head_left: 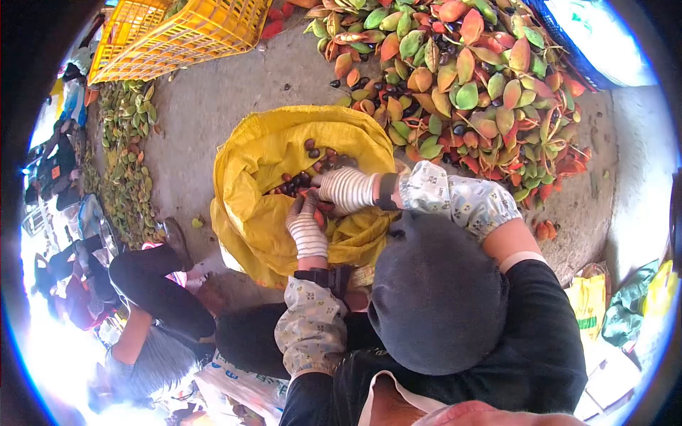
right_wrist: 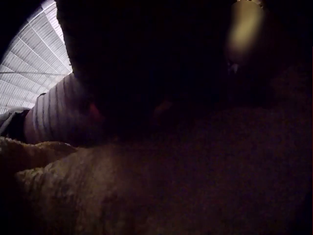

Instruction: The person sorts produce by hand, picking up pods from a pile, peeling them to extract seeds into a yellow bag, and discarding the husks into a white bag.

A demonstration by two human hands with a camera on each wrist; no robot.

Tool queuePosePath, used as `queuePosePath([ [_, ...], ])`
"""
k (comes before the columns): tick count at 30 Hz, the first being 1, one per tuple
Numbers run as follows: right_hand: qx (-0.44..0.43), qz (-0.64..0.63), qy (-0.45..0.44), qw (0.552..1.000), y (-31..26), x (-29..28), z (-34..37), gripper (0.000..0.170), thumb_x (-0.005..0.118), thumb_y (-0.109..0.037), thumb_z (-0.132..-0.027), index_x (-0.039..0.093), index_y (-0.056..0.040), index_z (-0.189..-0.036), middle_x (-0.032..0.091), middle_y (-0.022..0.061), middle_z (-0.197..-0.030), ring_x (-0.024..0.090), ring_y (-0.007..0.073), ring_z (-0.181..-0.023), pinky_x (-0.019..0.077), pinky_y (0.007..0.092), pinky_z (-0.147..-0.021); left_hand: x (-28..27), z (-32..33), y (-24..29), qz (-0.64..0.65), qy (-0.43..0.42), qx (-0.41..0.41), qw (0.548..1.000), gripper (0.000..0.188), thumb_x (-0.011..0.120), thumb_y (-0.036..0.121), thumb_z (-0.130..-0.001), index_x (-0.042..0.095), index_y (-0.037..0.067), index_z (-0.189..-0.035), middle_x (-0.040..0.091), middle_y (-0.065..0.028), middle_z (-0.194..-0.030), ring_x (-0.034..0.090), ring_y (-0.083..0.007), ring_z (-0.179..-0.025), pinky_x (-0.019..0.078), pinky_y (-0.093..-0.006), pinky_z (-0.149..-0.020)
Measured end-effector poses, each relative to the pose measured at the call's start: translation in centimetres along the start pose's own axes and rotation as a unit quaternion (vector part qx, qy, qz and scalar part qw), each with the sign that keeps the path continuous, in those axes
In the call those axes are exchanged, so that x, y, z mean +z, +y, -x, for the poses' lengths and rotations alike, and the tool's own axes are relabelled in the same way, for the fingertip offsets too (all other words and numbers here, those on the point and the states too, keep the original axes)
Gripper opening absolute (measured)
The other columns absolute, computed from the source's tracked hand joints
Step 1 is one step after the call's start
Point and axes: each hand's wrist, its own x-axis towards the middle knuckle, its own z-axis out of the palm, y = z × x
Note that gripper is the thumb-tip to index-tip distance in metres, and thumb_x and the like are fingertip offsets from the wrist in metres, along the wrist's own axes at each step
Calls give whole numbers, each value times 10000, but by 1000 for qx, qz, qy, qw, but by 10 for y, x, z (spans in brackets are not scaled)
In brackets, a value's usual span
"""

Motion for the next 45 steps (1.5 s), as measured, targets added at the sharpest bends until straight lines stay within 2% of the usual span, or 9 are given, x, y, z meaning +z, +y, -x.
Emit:
queuePosePath([
  [11,-91,-74,178,977,5,-23,25,335,690,-236,-747,673,-74,-1040,601,185,-1086,576,367,-994,476,425,-857,-10,24,52,36,91,79,992,301,756,269,-791,666,42,-965,618,3,-824,529,-103,-667,413,-250,-561],
  [14,118,155,389,900,42,-53,43,331,620,-186,-772,607,-5,-1049,621,210,-976,587,383,-914,479,453,-815,-13,53,79,62,57,68,994,257,701,263,-852,624,63,-994,629,-8,-808,576,-119,-696,397,-275,-538],
  [20,318,29,192,928,145,-52,60,356,530,-157,-842,562,-7,-1164,629,220,-983,607,354,-892,491,432,-771,-36,178,167,-2,30,266,964,324,705,187,-843,625,-11,-1086,666,-1,-891,592,-81,-770,467,-225,-668],
  [24,423,-175,106,882,161,-65,53,390,538,-151,-862,540,9,-1217,635,218,-1064,617,328,-991,489,406,-829,-105,301,221,-150,228,462,844,279,724,85,-787,641,10,-1042,673,-59,-855,608,-103,-740,489,-253,-706],
  [27,383,36,127,915,157,-69,72,442,507,-330,-939,542,-15,-1247,626,222,-1145,609,362,-1037,478,407,-877,-198,350,228,-201,371,501,756,284,730,128,-781,653,29,-1035,677,-67,-851,620,-126,-733,494,-261,-705],
  [32,335,53,163,927,147,-56,82,411,532,-289,-913,552,-32,-1233,626,214,-1147,596,361,-1061,465,414,-892,-323,388,204,-625,541,97,555,657,723,480,-729,591,69,-1225,618,-168,-1134,577,-339,-1054,438,-397,-931],
  [37,296,49,196,934,135,-40,89,387,557,-248,-888,562,-50,-1219,626,205,-1148,584,359,-1084,453,421,-907,-275,379,210,-608,470,258,585,616,744,379,-735,587,49,-1231,563,-185,-1255,521,-321,-1166,393,-398,-995],
  [40,325,59,238,914,174,-36,76,367,569,-248,-871,580,-62,-1187,613,238,-1136,562,404,-1085,446,441,-909,-173,366,240,-458,312,351,755,386,711,110,-791,623,23,-1156,641,-94,-1111,597,-188,-902,442,-289,-874],
  [45,349,-29,238,906,68,-116,78,521,733,-295,-760,590,15,-1154,618,238,-1150,584,375,-1069,458,409,-911,-62,314,261,-384,25,429,817,394,750,48,-718,638,-13,-1090,637,-130,-1132,591,-233,-1074,438,-334,-944],
])
